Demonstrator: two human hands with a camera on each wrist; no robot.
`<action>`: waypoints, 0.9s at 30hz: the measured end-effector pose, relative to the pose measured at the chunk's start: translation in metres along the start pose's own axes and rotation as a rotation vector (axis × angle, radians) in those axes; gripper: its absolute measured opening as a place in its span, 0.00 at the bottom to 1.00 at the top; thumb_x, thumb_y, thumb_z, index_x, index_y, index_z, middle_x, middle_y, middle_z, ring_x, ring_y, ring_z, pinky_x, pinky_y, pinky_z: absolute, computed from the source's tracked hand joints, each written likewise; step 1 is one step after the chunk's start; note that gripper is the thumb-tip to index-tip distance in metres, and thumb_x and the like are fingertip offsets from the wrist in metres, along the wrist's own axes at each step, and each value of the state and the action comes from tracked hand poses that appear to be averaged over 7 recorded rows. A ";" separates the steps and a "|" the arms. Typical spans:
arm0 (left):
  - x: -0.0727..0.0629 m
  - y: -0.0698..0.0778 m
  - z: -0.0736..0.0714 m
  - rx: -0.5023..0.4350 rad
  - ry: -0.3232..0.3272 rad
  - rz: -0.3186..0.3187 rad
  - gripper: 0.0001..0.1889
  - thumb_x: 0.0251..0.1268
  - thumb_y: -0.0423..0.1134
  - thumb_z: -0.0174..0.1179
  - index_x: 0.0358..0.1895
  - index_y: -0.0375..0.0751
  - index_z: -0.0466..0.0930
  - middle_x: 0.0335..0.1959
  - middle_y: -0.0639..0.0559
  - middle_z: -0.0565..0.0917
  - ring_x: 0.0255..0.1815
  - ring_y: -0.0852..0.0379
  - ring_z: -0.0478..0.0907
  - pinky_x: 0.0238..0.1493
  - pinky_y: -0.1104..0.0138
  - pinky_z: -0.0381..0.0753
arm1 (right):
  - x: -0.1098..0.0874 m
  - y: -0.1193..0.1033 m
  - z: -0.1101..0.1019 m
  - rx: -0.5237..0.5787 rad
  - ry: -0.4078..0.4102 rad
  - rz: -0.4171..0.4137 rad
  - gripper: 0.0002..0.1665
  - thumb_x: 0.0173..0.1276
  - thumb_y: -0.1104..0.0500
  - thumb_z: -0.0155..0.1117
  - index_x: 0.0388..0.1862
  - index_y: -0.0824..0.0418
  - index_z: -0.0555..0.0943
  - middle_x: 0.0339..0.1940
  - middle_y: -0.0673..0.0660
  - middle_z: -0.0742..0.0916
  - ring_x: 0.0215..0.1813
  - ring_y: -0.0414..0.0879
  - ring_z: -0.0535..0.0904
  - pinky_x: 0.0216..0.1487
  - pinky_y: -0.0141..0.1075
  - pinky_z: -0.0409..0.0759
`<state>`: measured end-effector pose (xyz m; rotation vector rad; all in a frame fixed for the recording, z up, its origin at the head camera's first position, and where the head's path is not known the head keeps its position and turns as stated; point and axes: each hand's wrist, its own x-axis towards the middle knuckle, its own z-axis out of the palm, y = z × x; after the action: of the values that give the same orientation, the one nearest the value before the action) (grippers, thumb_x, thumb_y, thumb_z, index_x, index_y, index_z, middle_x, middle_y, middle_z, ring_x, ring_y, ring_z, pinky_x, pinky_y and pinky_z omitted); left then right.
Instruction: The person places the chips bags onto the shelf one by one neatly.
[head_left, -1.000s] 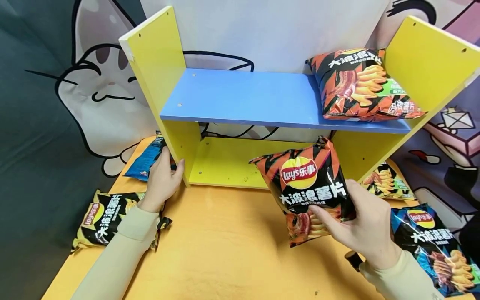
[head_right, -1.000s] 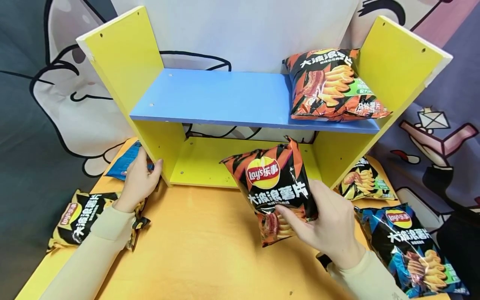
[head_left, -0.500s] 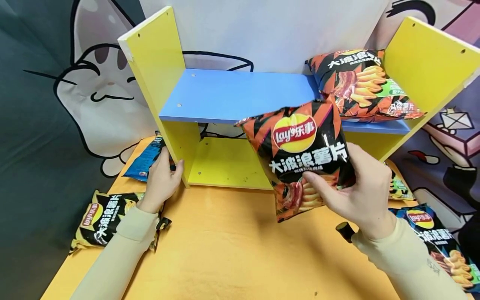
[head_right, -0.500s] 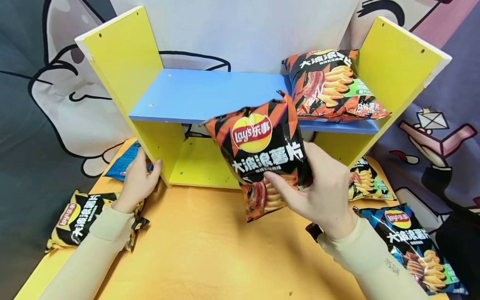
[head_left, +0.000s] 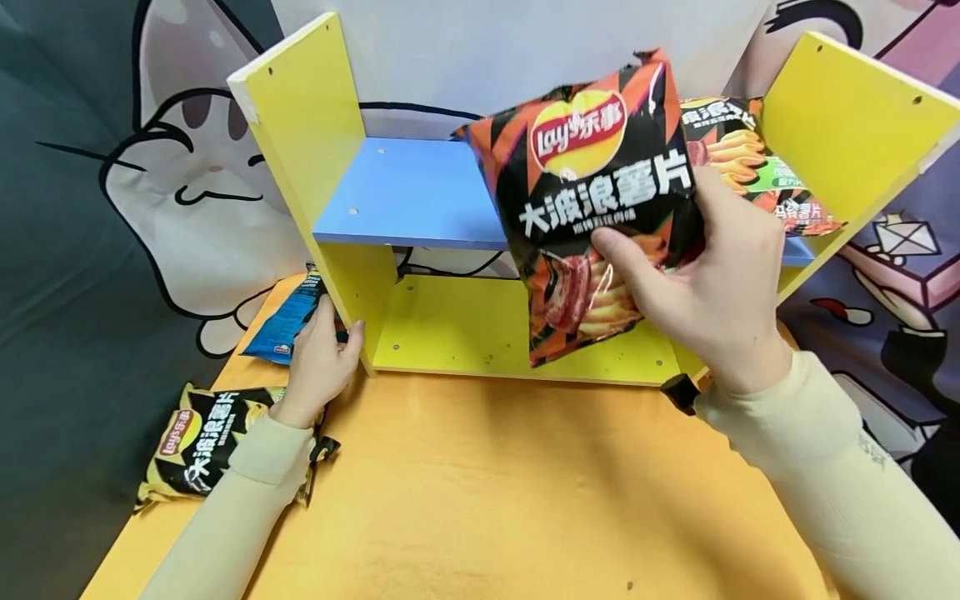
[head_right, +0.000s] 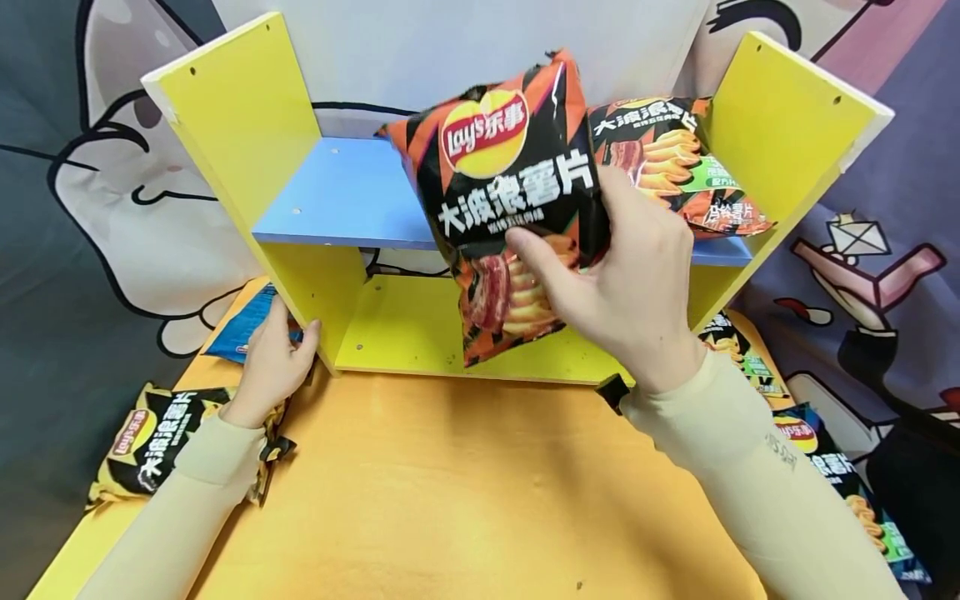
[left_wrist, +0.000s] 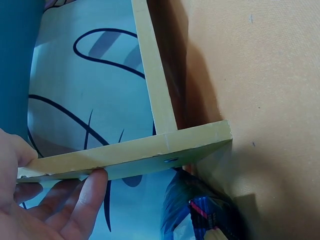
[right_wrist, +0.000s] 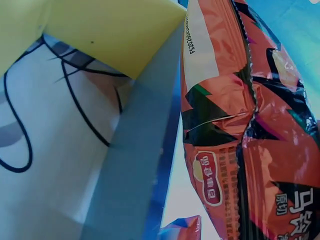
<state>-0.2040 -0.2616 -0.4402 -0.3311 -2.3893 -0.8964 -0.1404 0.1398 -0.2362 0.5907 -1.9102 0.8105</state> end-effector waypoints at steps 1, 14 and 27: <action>0.000 0.000 0.000 -0.001 -0.001 -0.001 0.20 0.78 0.41 0.57 0.64 0.34 0.68 0.44 0.35 0.80 0.29 0.41 0.83 0.33 0.46 0.84 | 0.005 0.000 0.000 -0.009 -0.007 0.009 0.38 0.58 0.35 0.76 0.56 0.62 0.86 0.40 0.58 0.91 0.30 0.29 0.73 0.34 0.24 0.65; 0.001 -0.001 0.000 0.001 -0.003 -0.002 0.20 0.78 0.41 0.57 0.64 0.34 0.68 0.43 0.36 0.79 0.27 0.42 0.82 0.32 0.47 0.83 | 0.059 0.002 0.014 -0.114 -0.045 0.158 0.31 0.62 0.36 0.72 0.53 0.58 0.86 0.38 0.50 0.87 0.29 0.27 0.74 0.31 0.26 0.68; -0.001 -0.002 0.001 -0.004 0.003 0.005 0.19 0.78 0.40 0.57 0.63 0.34 0.68 0.44 0.35 0.80 0.29 0.42 0.83 0.32 0.46 0.85 | 0.083 0.012 0.038 -0.171 -0.177 0.368 0.38 0.63 0.29 0.65 0.58 0.57 0.82 0.45 0.52 0.86 0.33 0.29 0.73 0.33 0.25 0.71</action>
<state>-0.2044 -0.2623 -0.4421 -0.3373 -2.3832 -0.8982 -0.2073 0.1141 -0.1776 0.2121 -2.2641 0.8331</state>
